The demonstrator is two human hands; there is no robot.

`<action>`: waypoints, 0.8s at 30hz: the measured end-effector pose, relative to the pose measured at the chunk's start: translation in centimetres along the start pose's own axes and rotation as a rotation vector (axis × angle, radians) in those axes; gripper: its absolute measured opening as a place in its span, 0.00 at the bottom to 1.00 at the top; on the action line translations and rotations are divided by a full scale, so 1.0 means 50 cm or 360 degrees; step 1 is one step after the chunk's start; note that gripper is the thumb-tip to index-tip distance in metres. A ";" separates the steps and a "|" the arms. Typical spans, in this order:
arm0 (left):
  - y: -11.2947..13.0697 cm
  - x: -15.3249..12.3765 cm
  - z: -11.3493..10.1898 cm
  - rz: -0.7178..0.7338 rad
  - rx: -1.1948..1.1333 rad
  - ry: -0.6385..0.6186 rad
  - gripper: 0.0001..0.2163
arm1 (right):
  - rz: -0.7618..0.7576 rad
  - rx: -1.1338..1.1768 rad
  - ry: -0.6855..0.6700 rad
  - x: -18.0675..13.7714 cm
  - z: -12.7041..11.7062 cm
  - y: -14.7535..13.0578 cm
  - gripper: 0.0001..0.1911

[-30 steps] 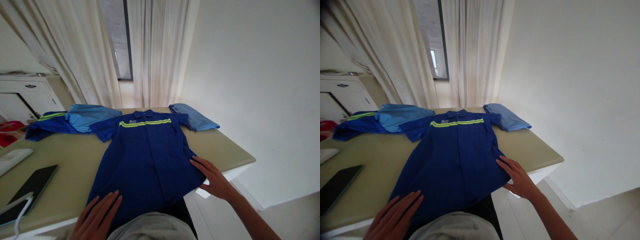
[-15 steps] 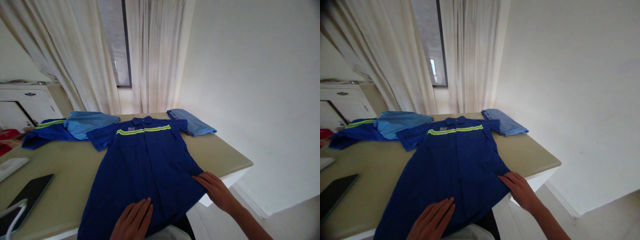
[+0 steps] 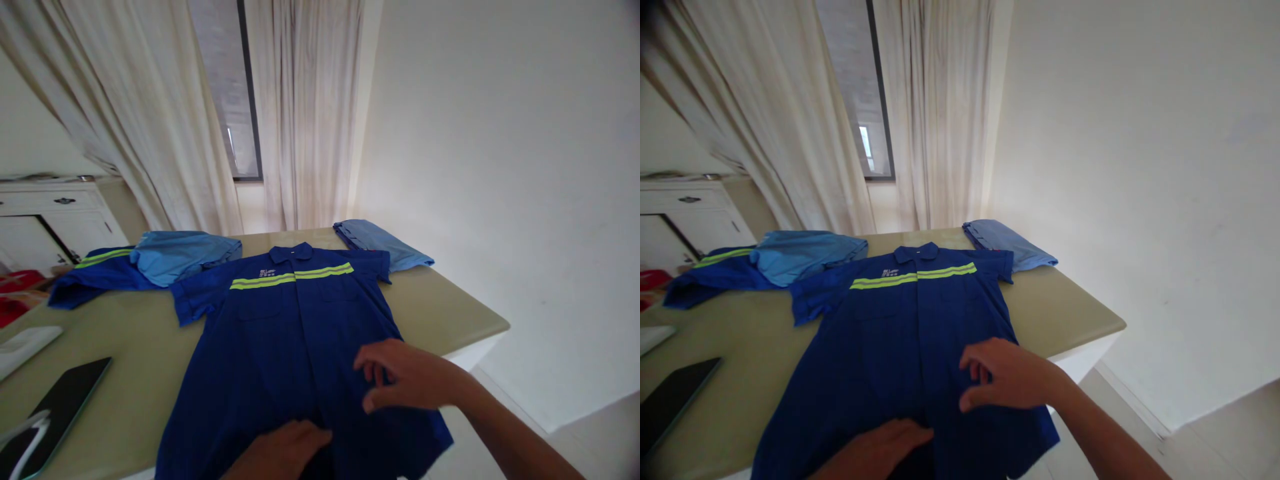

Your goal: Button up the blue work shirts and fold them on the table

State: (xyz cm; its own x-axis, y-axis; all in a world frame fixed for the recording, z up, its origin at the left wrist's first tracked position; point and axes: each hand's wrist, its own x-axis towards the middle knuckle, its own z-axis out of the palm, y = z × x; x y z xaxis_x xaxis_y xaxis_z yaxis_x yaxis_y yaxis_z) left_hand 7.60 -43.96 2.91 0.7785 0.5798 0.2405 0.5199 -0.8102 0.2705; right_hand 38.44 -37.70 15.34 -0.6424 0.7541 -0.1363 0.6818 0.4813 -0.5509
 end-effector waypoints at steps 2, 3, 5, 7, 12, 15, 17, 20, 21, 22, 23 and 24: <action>-0.036 0.066 -0.073 -0.0321 -0.0036 -0.0024 0.15 | -0.0010 -0.0144 0.0227 0.119 -0.014 -0.017 0.26; -0.063 0.103 -0.104 -0.0493 -0.0012 -0.0039 0.15 | 0.0085 -0.0250 0.0332 0.183 -0.012 -0.022 0.27; -0.129 0.171 -0.138 -0.0798 0.0193 -0.0040 0.18 | 0.0355 -0.0472 0.0525 0.302 0.005 -0.025 0.30; -0.199 0.213 -0.132 -0.0980 0.0373 0.0082 0.19 | 0.0485 -0.0607 0.0515 0.389 0.034 -0.023 0.29; -0.291 0.207 -0.048 -0.1050 0.0375 0.0107 0.25 | 0.0460 -0.0710 0.0543 0.449 0.088 0.004 0.18; -0.288 0.204 -0.040 -0.1055 0.0403 0.0122 0.25 | 0.0500 -0.0638 0.0598 0.441 0.085 0.032 0.19; -0.282 0.224 -0.057 -0.1098 0.0407 0.0104 0.24 | 0.0434 -0.0494 0.0569 0.440 0.078 0.055 0.22; -0.277 0.274 -0.084 -0.1281 0.0386 0.0073 0.19 | 0.0273 -0.0180 0.0534 0.445 0.075 0.093 0.22; -0.277 0.290 -0.088 -0.1359 0.0380 0.0091 0.18 | 0.0239 -0.0100 0.0556 0.447 0.075 0.104 0.22; -0.278 0.303 -0.090 -0.1429 0.0378 0.0121 0.17 | 0.0216 -0.0048 0.0594 0.449 0.077 0.114 0.21; -0.280 0.313 -0.088 -0.1467 0.0379 0.0168 0.17 | 0.0200 -0.0017 0.0637 0.449 0.078 0.122 0.21; -0.283 0.319 -0.083 -0.1471 0.0375 0.0227 0.17 | 0.0186 -0.0003 0.0672 0.449 0.079 0.129 0.20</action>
State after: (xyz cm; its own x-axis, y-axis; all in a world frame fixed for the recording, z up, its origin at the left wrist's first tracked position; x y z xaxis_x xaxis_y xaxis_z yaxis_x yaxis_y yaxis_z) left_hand 11.18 -22.89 6.76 -0.0160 0.9898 0.1416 0.9754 -0.0157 0.2199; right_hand 27.01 -19.42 5.45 -0.3618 0.9200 0.1509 0.7425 0.3822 -0.5500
